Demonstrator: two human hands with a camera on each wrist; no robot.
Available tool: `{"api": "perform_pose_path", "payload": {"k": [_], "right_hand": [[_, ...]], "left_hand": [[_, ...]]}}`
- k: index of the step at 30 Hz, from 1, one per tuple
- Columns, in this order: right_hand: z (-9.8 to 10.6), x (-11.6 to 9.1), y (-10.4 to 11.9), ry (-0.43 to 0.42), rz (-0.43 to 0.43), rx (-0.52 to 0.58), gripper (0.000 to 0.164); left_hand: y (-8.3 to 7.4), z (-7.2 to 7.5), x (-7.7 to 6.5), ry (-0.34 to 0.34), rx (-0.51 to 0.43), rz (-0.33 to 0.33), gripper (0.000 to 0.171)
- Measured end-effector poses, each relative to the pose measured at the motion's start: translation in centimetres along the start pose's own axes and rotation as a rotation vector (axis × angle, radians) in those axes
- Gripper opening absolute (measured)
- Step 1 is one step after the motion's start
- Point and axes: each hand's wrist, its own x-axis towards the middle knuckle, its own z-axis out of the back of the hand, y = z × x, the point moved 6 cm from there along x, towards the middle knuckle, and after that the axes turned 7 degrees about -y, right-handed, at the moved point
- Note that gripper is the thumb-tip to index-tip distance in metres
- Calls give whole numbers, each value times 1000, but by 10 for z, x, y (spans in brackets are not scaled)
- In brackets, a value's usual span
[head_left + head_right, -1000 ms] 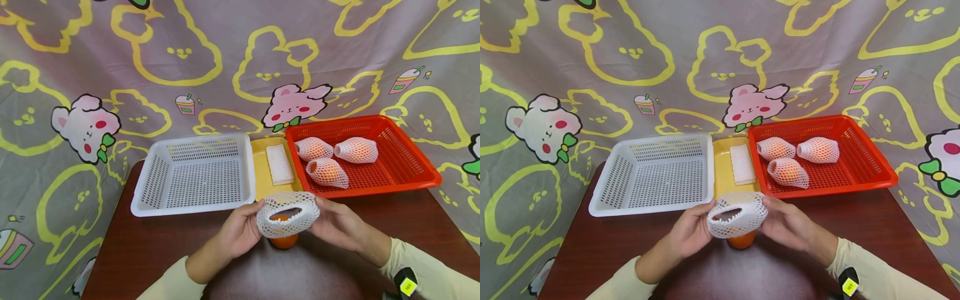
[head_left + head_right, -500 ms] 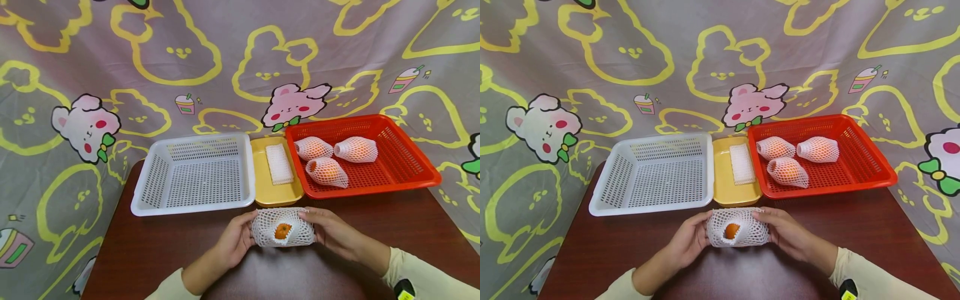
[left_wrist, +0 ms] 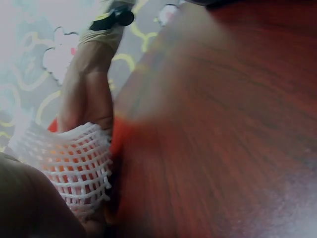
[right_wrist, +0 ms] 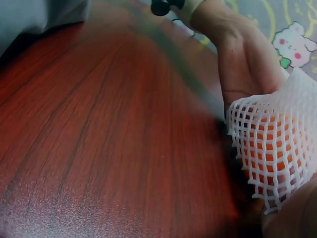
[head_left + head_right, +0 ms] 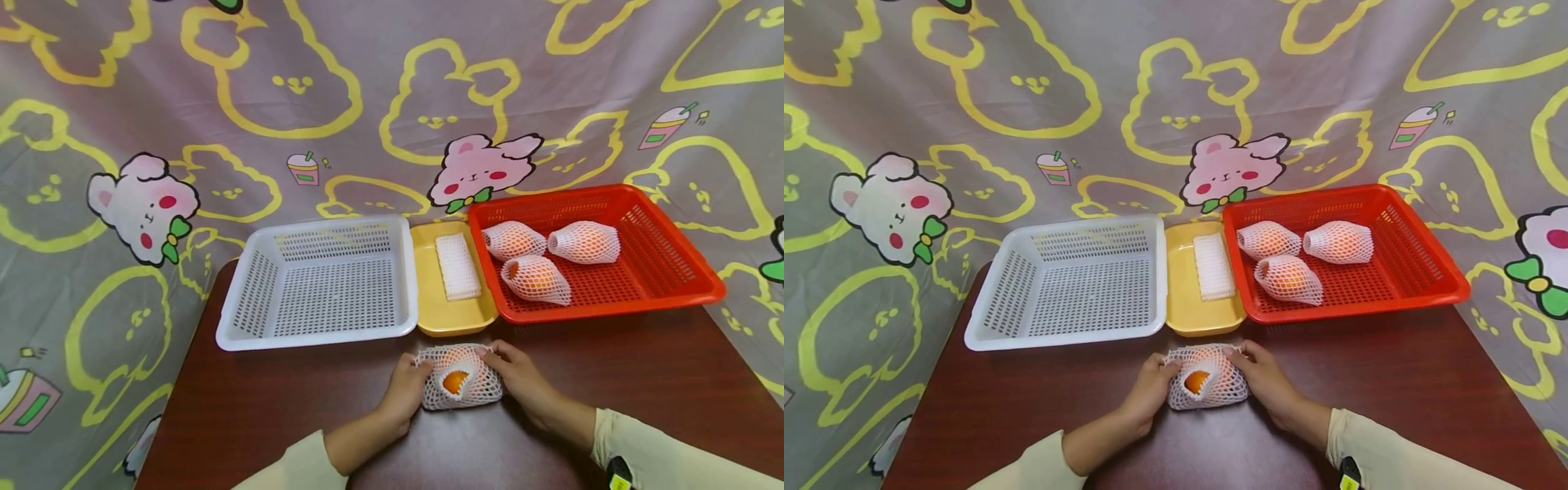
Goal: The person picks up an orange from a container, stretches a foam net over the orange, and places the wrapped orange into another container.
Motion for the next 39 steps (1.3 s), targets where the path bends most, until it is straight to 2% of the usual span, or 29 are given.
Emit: {"api": "perform_pose_path", "payload": {"k": [4, 6, 8, 10, 14, 19, 23, 27, 31, 35, 39], "right_hand": [[-2, 1, 4, -68, 71, -92, 26], [-4, 1, 5, -75, 78, -94, 25], [-5, 1, 5, -81, 75, -76, 23], [-7, 1, 5, -95, 64, -45, 22], [-10, 1, 7, -144, 60, -1, 21], [-14, 1, 18, -207, 117, 4, 24], [-16, 0, 23, -237, 138, 6, 23], [-16, 1, 24, -250, 144, -3, 22], [-16, 1, 25, -247, 152, 15, 24], [-16, 0, 23, -236, 141, 46, 22], [-16, -2, 22, -236, 123, 71, 21]], "left_hand": [[-9, -3, -4, -39, 163, -107, 17], [-13, -3, -4, -40, 209, -142, 16], [-14, -4, -2, -29, 218, -159, 15], [-12, -5, 0, -32, 200, -166, 14], [-7, -6, 1, -60, 102, -164, 14], [-9, -6, 1, -112, 41, -154, 17], [-10, -7, 1, -105, 25, -148, 22], [-8, -10, 2, -91, -32, -134, 22], [-5, -14, 1, -61, -135, -103, 23], [-3, -21, 1, 25, -236, -40, 30], [-2, -26, 0, 91, -269, 18, 32]]}}
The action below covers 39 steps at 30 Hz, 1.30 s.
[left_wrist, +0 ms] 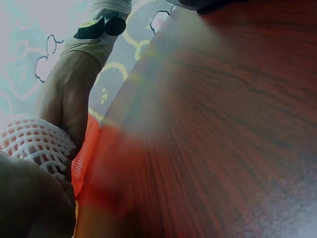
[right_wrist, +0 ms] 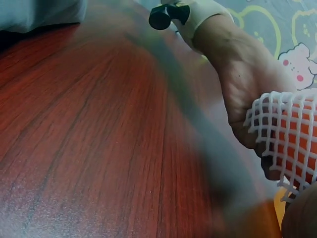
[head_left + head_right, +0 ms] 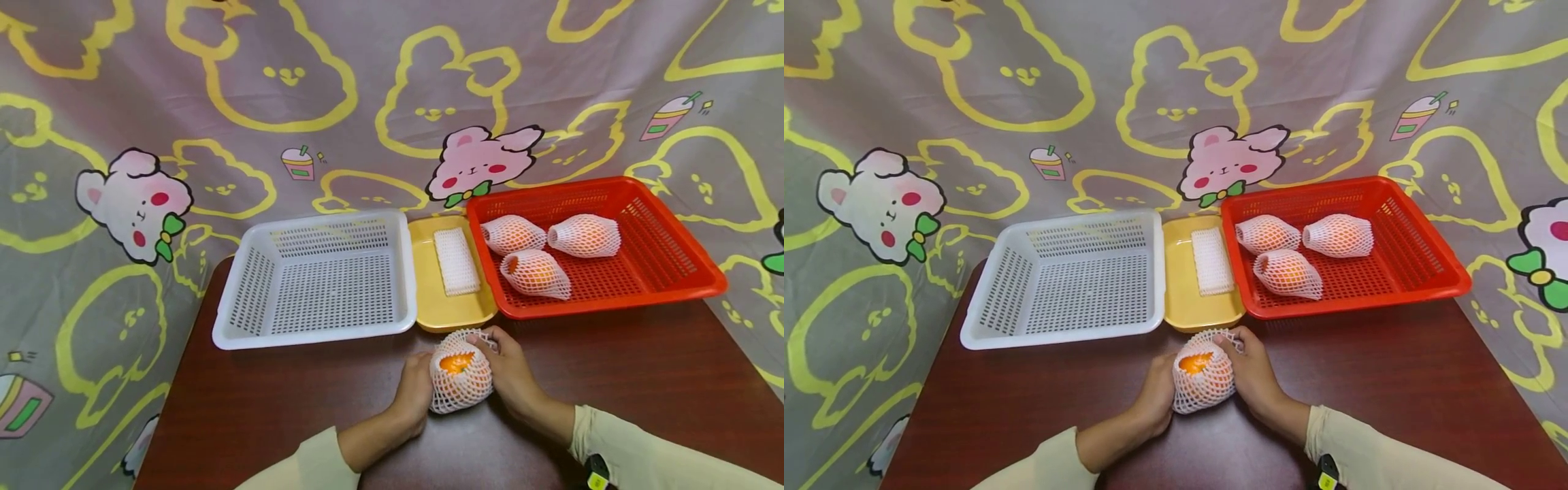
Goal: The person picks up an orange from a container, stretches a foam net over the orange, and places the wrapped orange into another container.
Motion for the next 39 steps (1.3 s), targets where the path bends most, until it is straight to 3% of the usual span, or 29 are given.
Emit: {"api": "perform_pose_path", "payload": {"k": [9, 16, 19, 23, 25, 27, 29, 31, 34, 39], "right_hand": [[-4, -2, 4, 24, -30, 54, 17], [-3, -10, 3, 49, -45, -34, 20], [2, -14, 10, 44, 54, -94, 23], [13, -22, 28, 6, 339, -212, 32], [15, -28, 37, 52, 481, -216, 45], [14, -36, 46, 163, 611, -205, 67], [10, -46, 51, 309, 663, -192, 85], [8, -53, 54, 397, 686, -217, 93], [6, -54, 60, 376, 714, -274, 99], [10, -47, 79, 283, 771, -274, 100]], "left_hand": [[2, -5, -1, 21, -129, 80, 39], [1, 1, -4, -66, -175, 74, 39], [-3, 4, -5, -95, -160, 51, 36], [-10, 3, -7, -76, -160, 45, 33], [-15, 1, -6, -61, -170, 33, 34], [-19, 0, -6, -61, -180, 18, 33], [-24, -1, -5, -72, -186, 0, 32], [-30, -2, -5, -87, -186, -15, 30], [-37, -6, -8, -82, -184, -30, 27], [-48, -12, -18, -10, -158, -13, 27]]}}
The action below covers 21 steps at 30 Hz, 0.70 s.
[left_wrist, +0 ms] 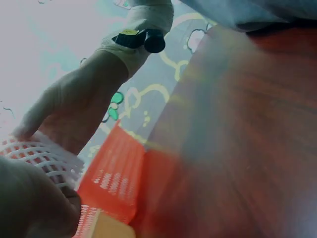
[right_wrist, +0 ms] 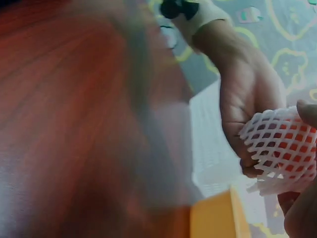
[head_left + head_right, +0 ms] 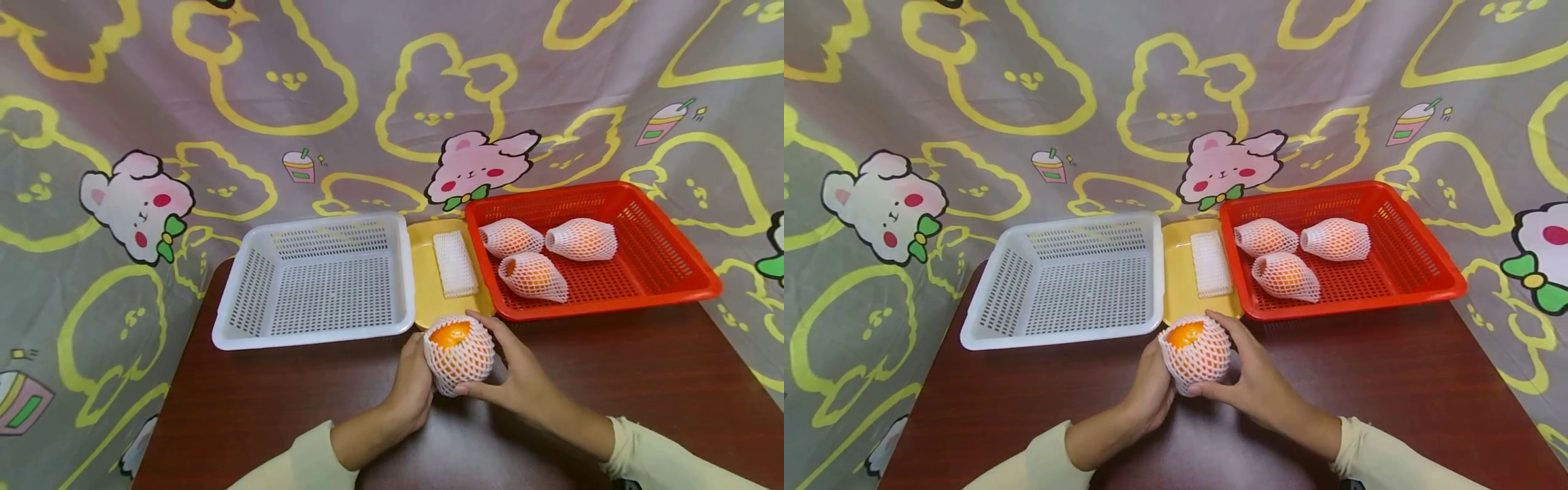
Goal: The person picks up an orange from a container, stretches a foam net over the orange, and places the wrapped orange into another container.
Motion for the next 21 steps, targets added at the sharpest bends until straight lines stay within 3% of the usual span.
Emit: {"api": "perform_pose_path", "payload": {"k": [3, 6, 11, 13, 15, 17, 21], "right_hand": [[8, 5, 4, -4, -19, -12, 97], [15, 8, 6, 1, -73, 13, 94], [21, 10, 2, 5, -197, 99, 91], [21, 10, 1, 3, -229, 128, 90], [21, 10, 1, 6, -236, 163, 89], [21, 10, 2, 11, -223, 181, 89], [21, 11, 6, 10, -162, 123, 89]], "left_hand": [[-10, 1, -6, 1, 97, -25, 26], [-23, 3, -13, -16, 219, -101, 29], [-51, 2, -28, 9, 381, -353, 34], [-61, 1, -34, 48, 418, -470, 35], [-67, -1, -38, 122, 421, -530, 39], [-68, -3, -40, 217, 421, -541, 46], [-65, -6, -41, 363, 370, -480, 62]]}}
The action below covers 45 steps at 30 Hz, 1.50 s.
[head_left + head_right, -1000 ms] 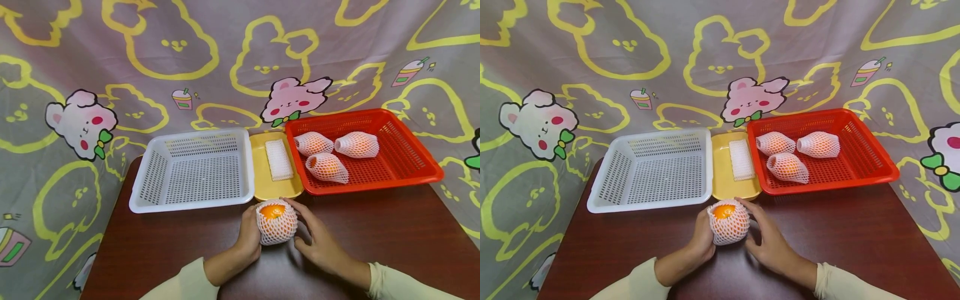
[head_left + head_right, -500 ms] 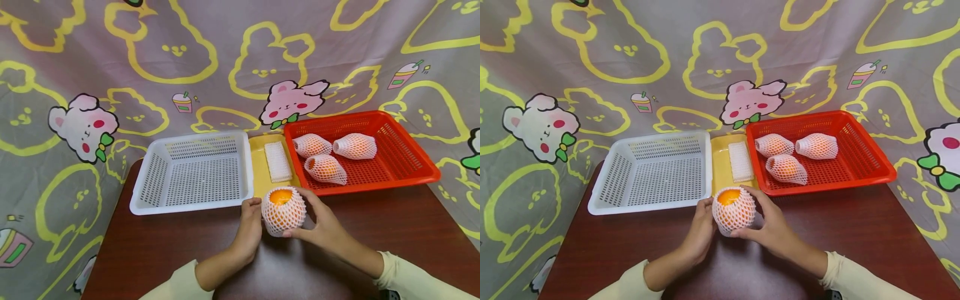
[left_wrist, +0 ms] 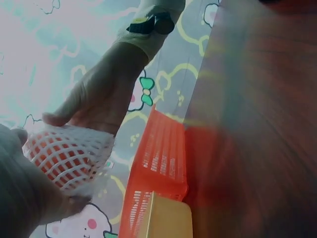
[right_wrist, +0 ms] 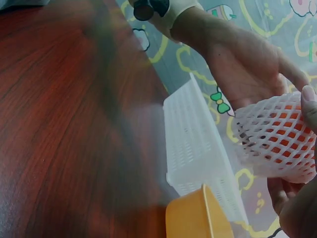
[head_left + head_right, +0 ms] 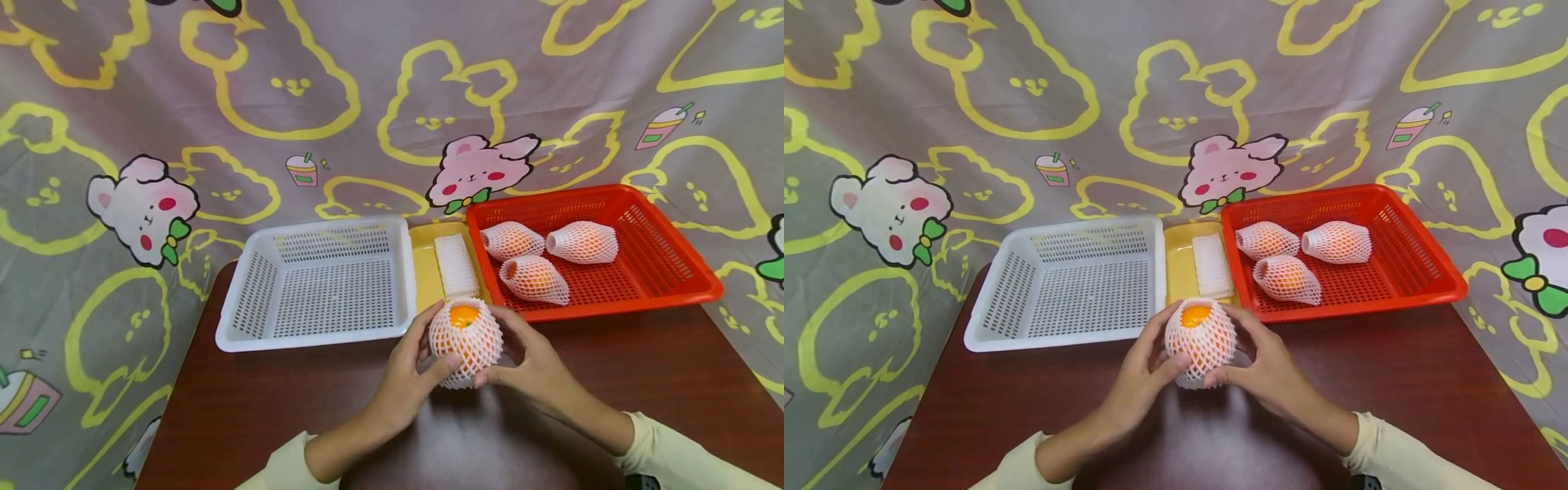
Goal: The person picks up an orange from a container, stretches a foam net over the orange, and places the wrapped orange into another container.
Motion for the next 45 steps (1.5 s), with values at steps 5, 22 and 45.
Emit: {"api": "perform_pose_path", "payload": {"k": [5, 22, 45], "right_hand": [[0, 0, 7, -28, 76, -64, 89], [-1, -3, 3, -38, 6, -23, 92], [153, 63, 7, -118, 253, -830, 98]], "left_hand": [[0, 1, 1, 9, -143, -39, 64], [6, -5, 2, -14, -233, -52, 63], [11, -46, 58, 154, 785, -400, 45]]}}
